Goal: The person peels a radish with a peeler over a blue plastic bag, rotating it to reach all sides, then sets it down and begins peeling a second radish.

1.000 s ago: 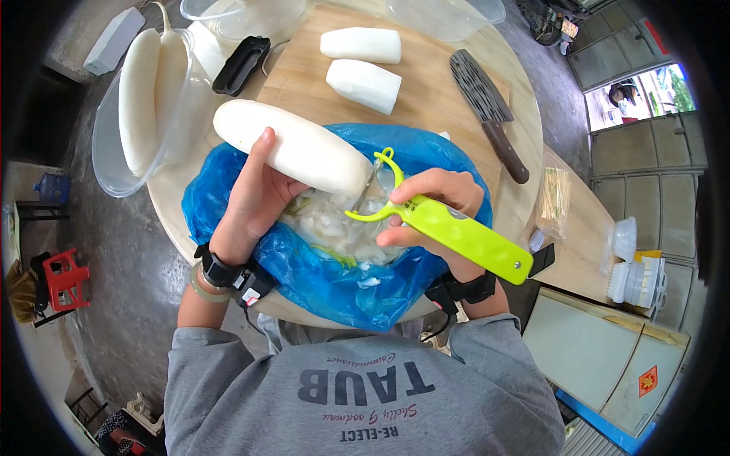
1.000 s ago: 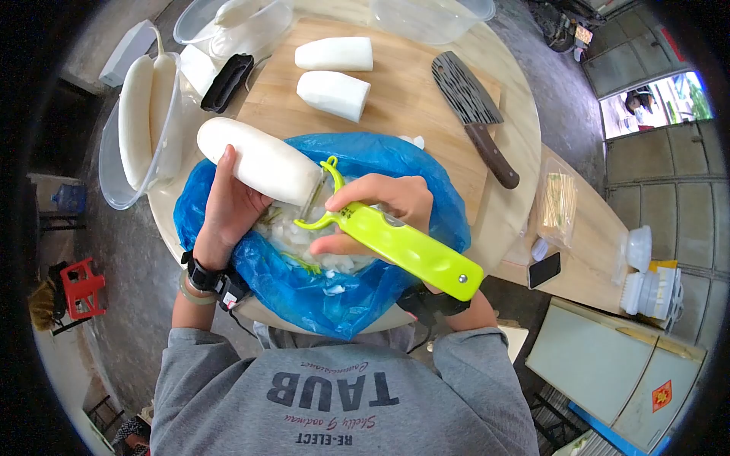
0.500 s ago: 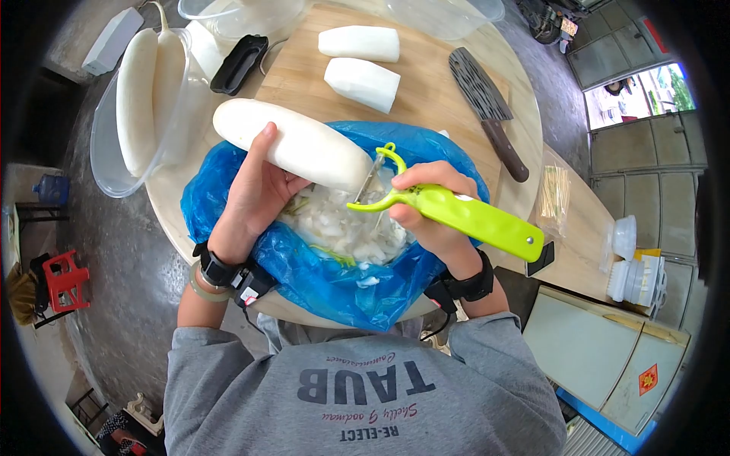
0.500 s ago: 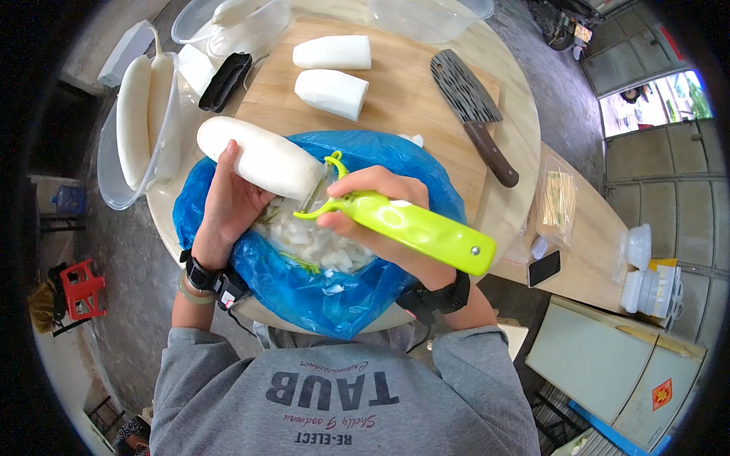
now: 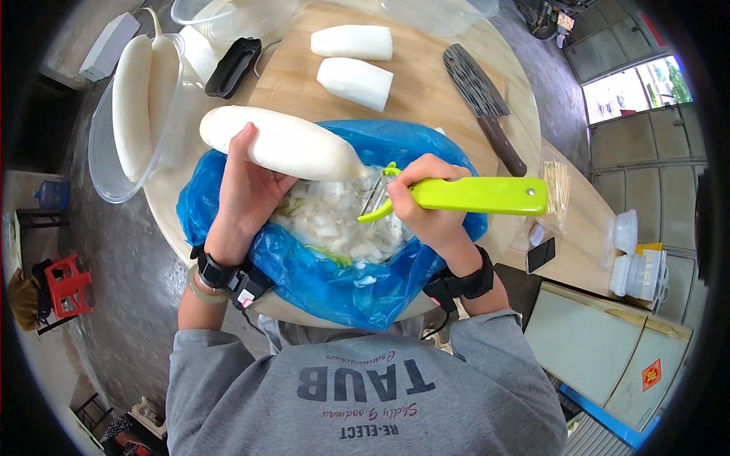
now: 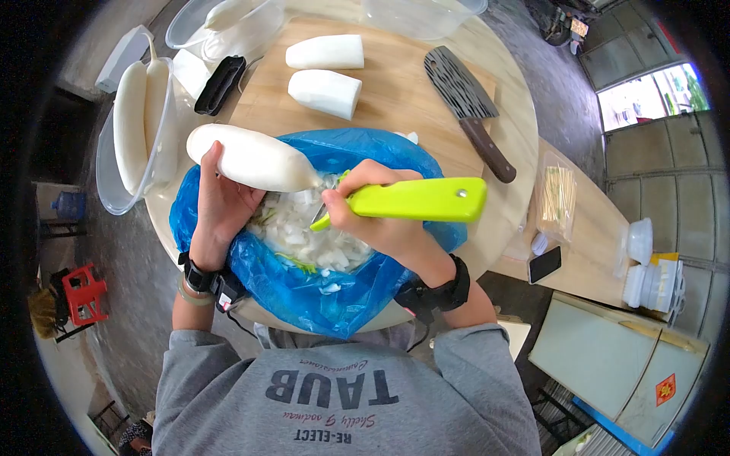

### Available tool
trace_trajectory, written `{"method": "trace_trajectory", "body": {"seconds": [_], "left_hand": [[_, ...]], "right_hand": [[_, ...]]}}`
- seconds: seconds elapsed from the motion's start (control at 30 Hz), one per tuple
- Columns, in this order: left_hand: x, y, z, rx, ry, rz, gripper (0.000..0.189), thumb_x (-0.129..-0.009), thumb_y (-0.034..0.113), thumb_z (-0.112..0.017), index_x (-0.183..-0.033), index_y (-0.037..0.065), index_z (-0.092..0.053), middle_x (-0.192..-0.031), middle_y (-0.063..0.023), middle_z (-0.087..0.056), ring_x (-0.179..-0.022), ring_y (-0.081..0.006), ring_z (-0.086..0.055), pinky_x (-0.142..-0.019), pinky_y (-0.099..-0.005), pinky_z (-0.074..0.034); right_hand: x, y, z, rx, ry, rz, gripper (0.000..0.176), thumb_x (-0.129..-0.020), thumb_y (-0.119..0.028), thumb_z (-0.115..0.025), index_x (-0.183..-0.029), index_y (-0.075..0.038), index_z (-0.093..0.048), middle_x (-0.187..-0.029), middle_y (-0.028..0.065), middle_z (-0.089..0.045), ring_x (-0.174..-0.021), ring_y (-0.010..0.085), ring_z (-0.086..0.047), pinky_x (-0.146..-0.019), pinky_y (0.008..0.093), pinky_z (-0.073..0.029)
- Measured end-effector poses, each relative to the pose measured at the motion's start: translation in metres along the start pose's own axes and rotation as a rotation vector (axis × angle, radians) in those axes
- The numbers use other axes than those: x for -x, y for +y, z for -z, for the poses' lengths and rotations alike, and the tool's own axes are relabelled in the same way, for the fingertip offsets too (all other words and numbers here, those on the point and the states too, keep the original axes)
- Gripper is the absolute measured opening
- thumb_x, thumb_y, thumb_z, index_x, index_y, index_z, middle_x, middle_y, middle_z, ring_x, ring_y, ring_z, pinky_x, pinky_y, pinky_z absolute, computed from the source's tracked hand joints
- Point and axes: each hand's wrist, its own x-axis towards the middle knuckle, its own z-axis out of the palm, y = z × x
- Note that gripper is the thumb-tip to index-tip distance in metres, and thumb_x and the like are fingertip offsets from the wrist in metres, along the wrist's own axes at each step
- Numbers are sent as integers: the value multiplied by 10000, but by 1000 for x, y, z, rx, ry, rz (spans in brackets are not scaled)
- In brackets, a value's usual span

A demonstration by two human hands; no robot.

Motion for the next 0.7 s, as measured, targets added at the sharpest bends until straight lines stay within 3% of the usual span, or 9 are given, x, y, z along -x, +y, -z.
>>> {"method": "trace_trajectory", "body": {"seconds": [0.03,0.2,0.33,0.43,0.7], "left_hand": [[0,0,0,3,-1,-3,508,-836,403,-485,-1171,29,-412,-1123,-109,-535,-1041,-224,-531,-901,-362,-424],[-1,0,1,-42,1,3,491,-835,388,-492,-1161,28,-418,-1113,-116,-540,-1020,-220,-544,-885,-355,-436],[0,-1,1,-45,-10,24,476,-836,373,-494,-1152,24,-423,-1100,-116,-547,-997,-213,-558,-859,-337,-455],[0,-1,0,-34,-21,21,471,-837,366,-494,-1149,20,-424,-1090,-118,-553,-986,-213,-565,-850,-332,-462],[2,-1,-2,-52,-4,16,466,-837,365,-494,-1140,16,-429,-1069,-117,-563,-970,-206,-572,-853,-334,-460]], "right_hand": [[0,1,0,-12,37,11,134,-692,-122,-684,-624,-68,-581,-608,39,-599,-519,114,-568,-507,210,-446],[3,2,3,-51,-57,73,201,-714,-183,-690,-804,-32,-592,-739,57,-614,-630,110,-556,-585,216,-442],[0,-6,-4,29,-112,22,195,-698,-155,-709,-831,-54,-608,-774,42,-632,-653,111,-590,-605,214,-457],[0,-6,-6,103,-96,136,216,-693,-162,-720,-843,-49,-613,-776,46,-634,-641,114,-595,-599,213,-461],[0,-5,-3,57,-110,100,276,-688,-227,-737,-843,-34,-616,-767,53,-641,-640,124,-605,-601,217,-469]]}}
